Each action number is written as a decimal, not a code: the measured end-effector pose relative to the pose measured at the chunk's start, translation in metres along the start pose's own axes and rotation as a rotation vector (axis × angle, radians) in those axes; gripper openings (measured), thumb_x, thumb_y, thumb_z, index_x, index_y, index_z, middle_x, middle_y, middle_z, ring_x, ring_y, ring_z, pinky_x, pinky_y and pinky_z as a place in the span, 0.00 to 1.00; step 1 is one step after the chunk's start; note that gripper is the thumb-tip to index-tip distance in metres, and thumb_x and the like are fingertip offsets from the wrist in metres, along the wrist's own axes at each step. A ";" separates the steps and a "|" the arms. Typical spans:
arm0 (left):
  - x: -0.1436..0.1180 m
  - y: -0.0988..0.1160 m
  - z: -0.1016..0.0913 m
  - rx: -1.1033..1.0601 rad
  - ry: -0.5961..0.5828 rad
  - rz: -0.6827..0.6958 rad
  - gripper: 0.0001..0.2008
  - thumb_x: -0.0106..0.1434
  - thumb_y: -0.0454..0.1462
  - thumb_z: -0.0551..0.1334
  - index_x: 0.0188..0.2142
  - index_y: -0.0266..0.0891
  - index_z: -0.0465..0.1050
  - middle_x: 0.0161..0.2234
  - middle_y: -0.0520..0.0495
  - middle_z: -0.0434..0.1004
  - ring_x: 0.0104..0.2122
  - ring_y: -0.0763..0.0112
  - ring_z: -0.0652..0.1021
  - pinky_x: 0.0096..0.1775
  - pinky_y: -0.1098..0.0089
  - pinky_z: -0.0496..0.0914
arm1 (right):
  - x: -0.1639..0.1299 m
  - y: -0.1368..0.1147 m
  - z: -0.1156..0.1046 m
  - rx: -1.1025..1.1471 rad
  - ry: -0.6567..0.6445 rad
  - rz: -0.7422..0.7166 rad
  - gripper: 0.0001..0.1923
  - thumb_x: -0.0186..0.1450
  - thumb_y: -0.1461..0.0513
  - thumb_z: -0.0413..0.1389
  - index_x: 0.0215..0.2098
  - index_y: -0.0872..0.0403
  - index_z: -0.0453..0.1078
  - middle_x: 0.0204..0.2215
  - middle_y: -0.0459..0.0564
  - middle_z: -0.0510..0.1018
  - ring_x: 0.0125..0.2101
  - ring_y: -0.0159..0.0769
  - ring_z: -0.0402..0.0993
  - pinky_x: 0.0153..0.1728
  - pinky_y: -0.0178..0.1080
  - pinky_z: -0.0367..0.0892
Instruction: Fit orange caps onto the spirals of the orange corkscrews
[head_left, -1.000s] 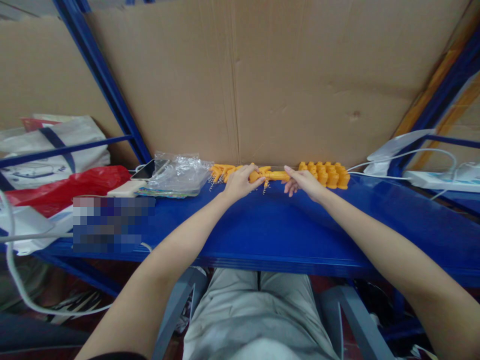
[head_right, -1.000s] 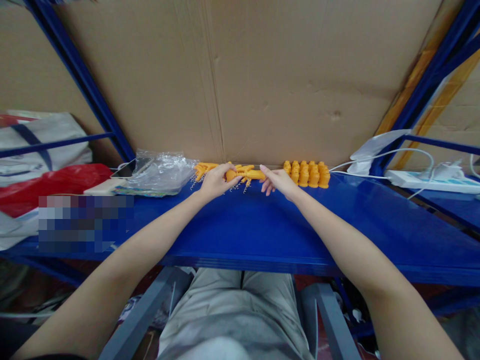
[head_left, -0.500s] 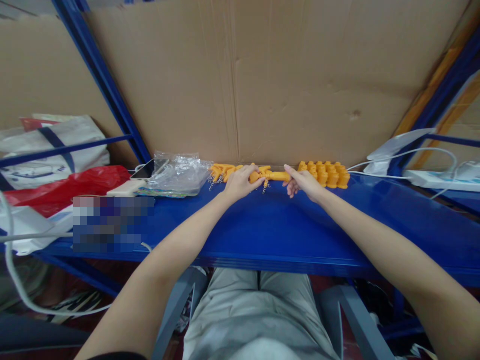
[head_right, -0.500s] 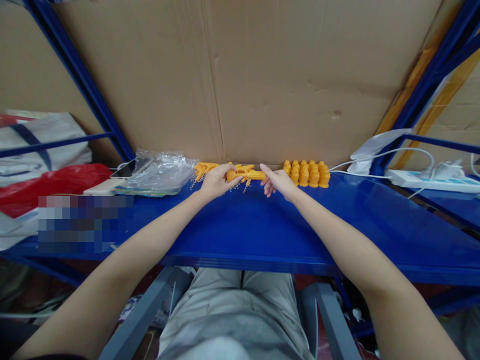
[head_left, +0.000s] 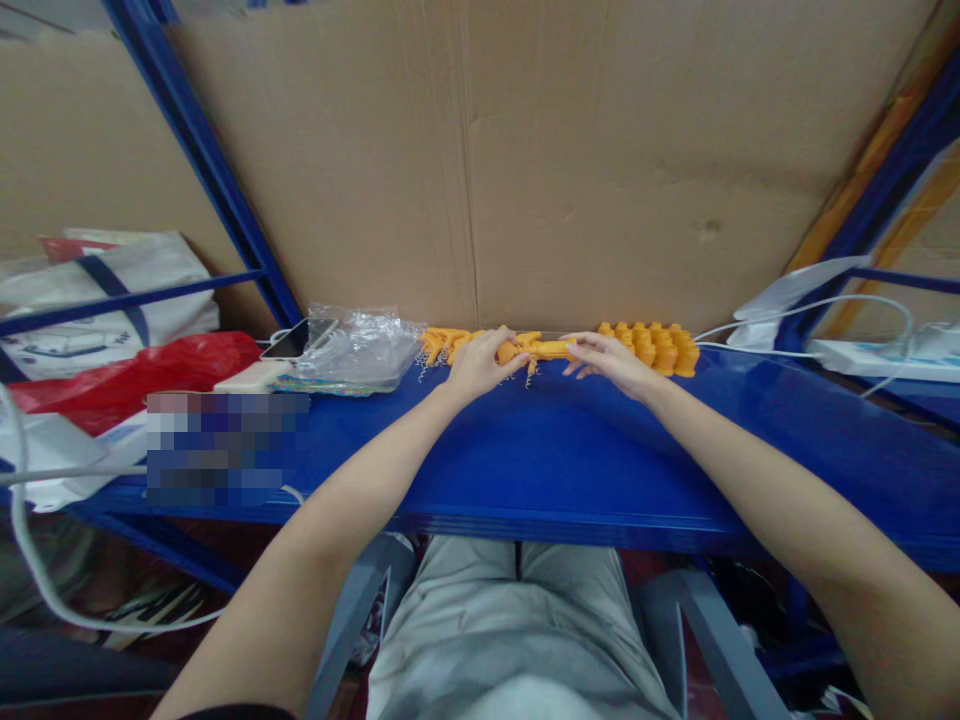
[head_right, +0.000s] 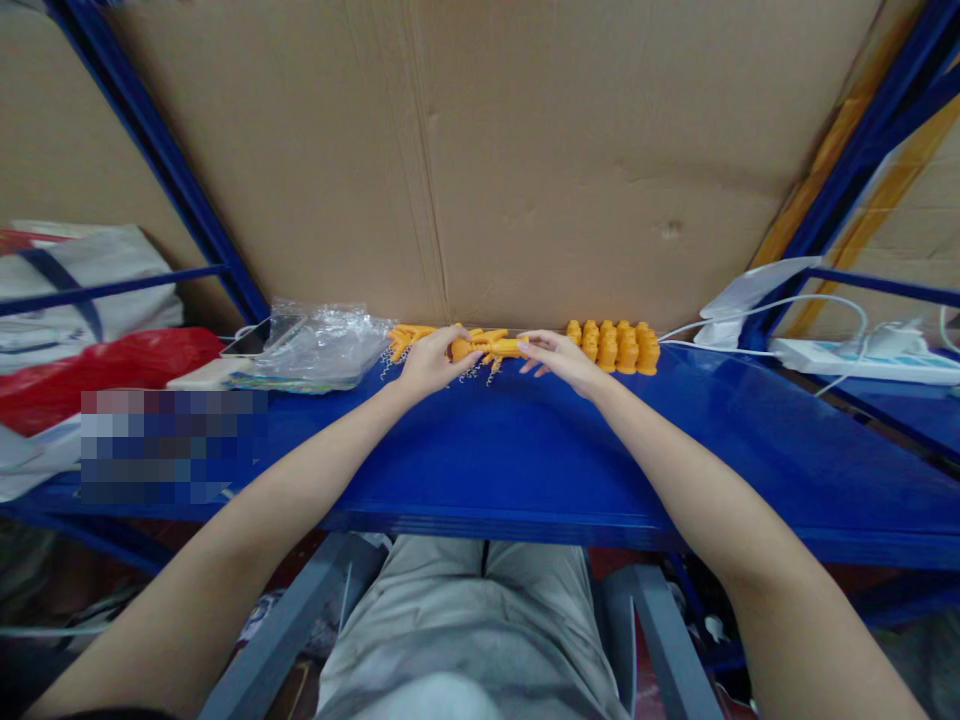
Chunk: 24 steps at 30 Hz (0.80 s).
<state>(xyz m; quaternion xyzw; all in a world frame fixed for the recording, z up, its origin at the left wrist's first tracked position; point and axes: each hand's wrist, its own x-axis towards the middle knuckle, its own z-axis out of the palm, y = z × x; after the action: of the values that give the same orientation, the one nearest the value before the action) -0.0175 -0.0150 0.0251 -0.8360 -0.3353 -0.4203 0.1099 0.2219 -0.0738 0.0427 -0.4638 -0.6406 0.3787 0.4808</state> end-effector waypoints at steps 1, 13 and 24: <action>0.000 0.000 0.000 0.000 0.001 0.000 0.11 0.65 0.45 0.66 0.41 0.42 0.73 0.38 0.47 0.83 0.39 0.64 0.81 0.41 0.67 0.73 | 0.000 0.000 0.000 0.001 -0.009 -0.007 0.17 0.63 0.53 0.66 0.45 0.54 0.75 0.36 0.50 0.83 0.28 0.30 0.79 0.29 0.32 0.71; 0.000 0.000 0.002 -0.016 -0.025 -0.012 0.13 0.66 0.45 0.65 0.45 0.42 0.74 0.42 0.45 0.83 0.43 0.62 0.82 0.45 0.64 0.74 | 0.002 0.004 -0.001 0.010 -0.028 -0.062 0.25 0.54 0.44 0.68 0.36 0.55 0.74 0.30 0.49 0.80 0.28 0.33 0.77 0.31 0.36 0.69; -0.006 -0.005 0.013 -0.062 -0.296 0.075 0.23 0.67 0.39 0.60 0.61 0.43 0.68 0.63 0.40 0.70 0.63 0.57 0.71 0.63 0.53 0.66 | 0.023 0.038 -0.035 -0.527 0.428 -0.254 0.22 0.65 0.49 0.61 0.50 0.52 0.69 0.47 0.58 0.79 0.45 0.47 0.78 0.45 0.47 0.71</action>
<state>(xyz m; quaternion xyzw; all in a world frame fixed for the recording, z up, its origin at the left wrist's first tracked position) -0.0155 -0.0083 0.0117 -0.9038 -0.3032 -0.2981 0.0488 0.2621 -0.0395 0.0221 -0.5572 -0.6535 0.0320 0.5114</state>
